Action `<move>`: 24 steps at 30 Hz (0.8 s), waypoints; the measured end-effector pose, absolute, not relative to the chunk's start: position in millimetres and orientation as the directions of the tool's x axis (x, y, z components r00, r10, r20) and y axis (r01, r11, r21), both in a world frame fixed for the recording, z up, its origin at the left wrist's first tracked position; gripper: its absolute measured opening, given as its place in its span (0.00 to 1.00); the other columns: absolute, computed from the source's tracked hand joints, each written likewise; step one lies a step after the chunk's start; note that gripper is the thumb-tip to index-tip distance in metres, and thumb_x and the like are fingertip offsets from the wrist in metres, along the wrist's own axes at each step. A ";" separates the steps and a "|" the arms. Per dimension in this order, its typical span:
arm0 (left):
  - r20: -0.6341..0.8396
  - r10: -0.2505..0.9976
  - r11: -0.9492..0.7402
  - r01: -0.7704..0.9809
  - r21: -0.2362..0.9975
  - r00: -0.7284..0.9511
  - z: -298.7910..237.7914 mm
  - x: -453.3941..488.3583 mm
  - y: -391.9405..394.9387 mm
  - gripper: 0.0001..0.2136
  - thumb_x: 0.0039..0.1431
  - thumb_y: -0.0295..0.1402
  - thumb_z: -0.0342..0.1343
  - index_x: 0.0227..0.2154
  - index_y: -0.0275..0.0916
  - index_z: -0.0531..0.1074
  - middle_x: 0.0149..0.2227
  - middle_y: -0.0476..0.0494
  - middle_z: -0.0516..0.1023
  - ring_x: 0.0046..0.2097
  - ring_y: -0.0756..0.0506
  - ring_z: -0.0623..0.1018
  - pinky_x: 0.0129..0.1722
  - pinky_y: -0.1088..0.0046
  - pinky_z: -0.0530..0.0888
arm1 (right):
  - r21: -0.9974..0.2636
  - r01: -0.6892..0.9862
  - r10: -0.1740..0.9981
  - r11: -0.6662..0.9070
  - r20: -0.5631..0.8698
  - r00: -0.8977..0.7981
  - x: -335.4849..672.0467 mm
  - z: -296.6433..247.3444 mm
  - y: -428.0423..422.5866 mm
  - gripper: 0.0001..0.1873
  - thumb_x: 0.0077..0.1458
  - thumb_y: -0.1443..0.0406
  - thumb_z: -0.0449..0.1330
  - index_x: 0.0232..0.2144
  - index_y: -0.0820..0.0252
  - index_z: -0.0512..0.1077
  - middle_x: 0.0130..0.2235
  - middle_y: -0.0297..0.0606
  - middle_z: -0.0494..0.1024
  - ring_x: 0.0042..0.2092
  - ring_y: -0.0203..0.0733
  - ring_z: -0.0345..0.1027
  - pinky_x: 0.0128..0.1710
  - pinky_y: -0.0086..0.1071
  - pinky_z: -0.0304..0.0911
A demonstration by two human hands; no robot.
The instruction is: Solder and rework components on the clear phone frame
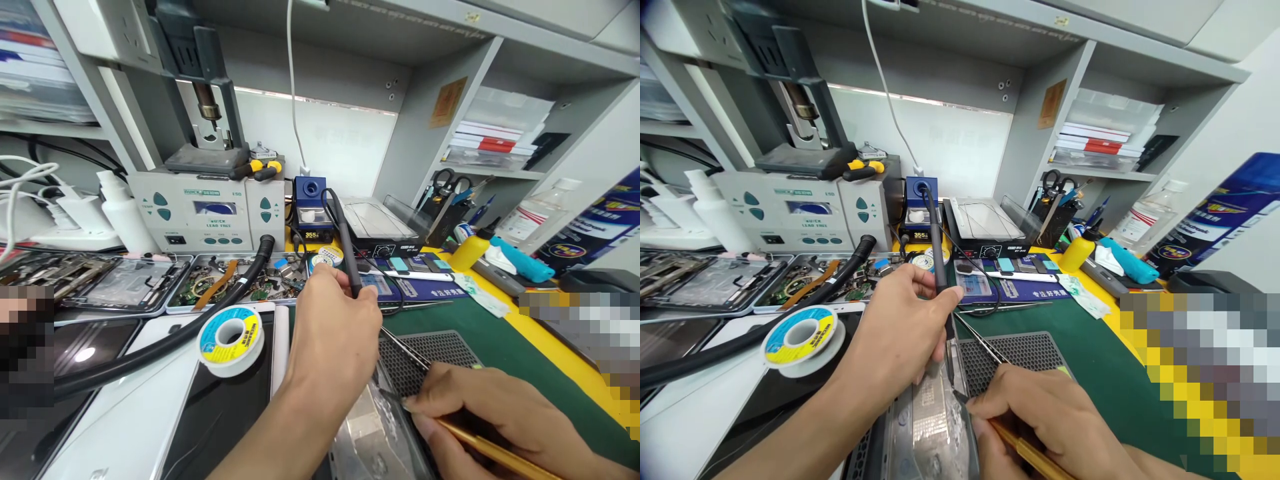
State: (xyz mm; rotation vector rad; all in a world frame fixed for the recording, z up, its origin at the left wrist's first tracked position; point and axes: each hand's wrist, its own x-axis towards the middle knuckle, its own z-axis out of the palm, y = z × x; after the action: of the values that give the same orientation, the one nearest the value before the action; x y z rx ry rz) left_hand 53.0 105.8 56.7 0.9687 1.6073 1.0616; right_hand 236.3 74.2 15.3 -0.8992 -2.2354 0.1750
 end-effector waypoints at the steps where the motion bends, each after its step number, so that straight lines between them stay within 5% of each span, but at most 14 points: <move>1: -0.279 0.930 0.310 0.107 0.945 -0.238 57.3 53.1 105.6 0.07 0.64 0.33 0.61 0.38 0.42 0.67 0.19 0.59 0.72 0.08 0.56 0.60 0.09 0.76 0.56 | -0.375 0.545 0.653 0.750 0.557 -0.514 236.8 15.4 75.0 0.10 0.59 0.71 0.60 0.35 0.49 0.74 0.27 0.27 0.82 0.25 0.38 0.80 0.25 0.26 0.72; 9: -0.274 0.939 0.297 0.084 0.951 -0.207 59.8 52.7 104.6 0.06 0.67 0.32 0.58 0.41 0.41 0.66 0.18 0.61 0.67 0.08 0.56 0.59 0.08 0.79 0.55 | -0.530 0.537 0.753 0.656 0.502 -0.425 241.1 21.6 78.8 0.09 0.56 0.70 0.62 0.27 0.51 0.76 0.22 0.26 0.78 0.21 0.36 0.73 0.21 0.25 0.66; 15: -0.226 0.962 0.243 0.107 0.964 -0.154 60.1 46.3 103.9 0.03 0.69 0.32 0.56 0.39 0.40 0.68 0.15 0.60 0.67 0.10 0.54 0.61 0.10 0.80 0.58 | -0.912 0.346 0.946 0.220 0.114 -0.303 248.2 23.3 91.3 0.09 0.63 0.60 0.65 0.30 0.55 0.77 0.21 0.27 0.74 0.18 0.31 0.65 0.16 0.21 0.59; 20: -0.229 0.967 0.242 0.122 0.963 -0.113 63.0 41.6 102.3 0.06 0.70 0.32 0.53 0.36 0.38 0.72 0.15 0.57 0.68 0.11 0.56 0.60 0.12 0.80 0.57 | -0.955 0.270 0.940 0.119 0.020 -0.342 247.4 21.0 93.7 0.07 0.61 0.61 0.67 0.31 0.57 0.78 0.24 0.29 0.76 0.21 0.31 0.67 0.19 0.20 0.62; 24: -0.252 0.963 0.262 0.125 0.957 -0.091 66.0 40.9 103.1 0.08 0.70 0.31 0.51 0.37 0.37 0.74 0.17 0.56 0.69 0.13 0.55 0.60 0.14 0.79 0.57 | -0.906 0.382 0.918 0.185 0.021 -0.395 252.5 17.3 89.3 0.04 0.63 0.63 0.65 0.34 0.55 0.78 0.25 0.27 0.73 0.22 0.31 0.66 0.21 0.21 0.63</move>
State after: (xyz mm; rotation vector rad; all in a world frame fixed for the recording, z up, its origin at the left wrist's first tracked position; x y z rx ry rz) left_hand 40.9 103.1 66.0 1.0722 1.4750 0.9972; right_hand 252.5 89.3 17.3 -1.2175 -1.8762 1.1759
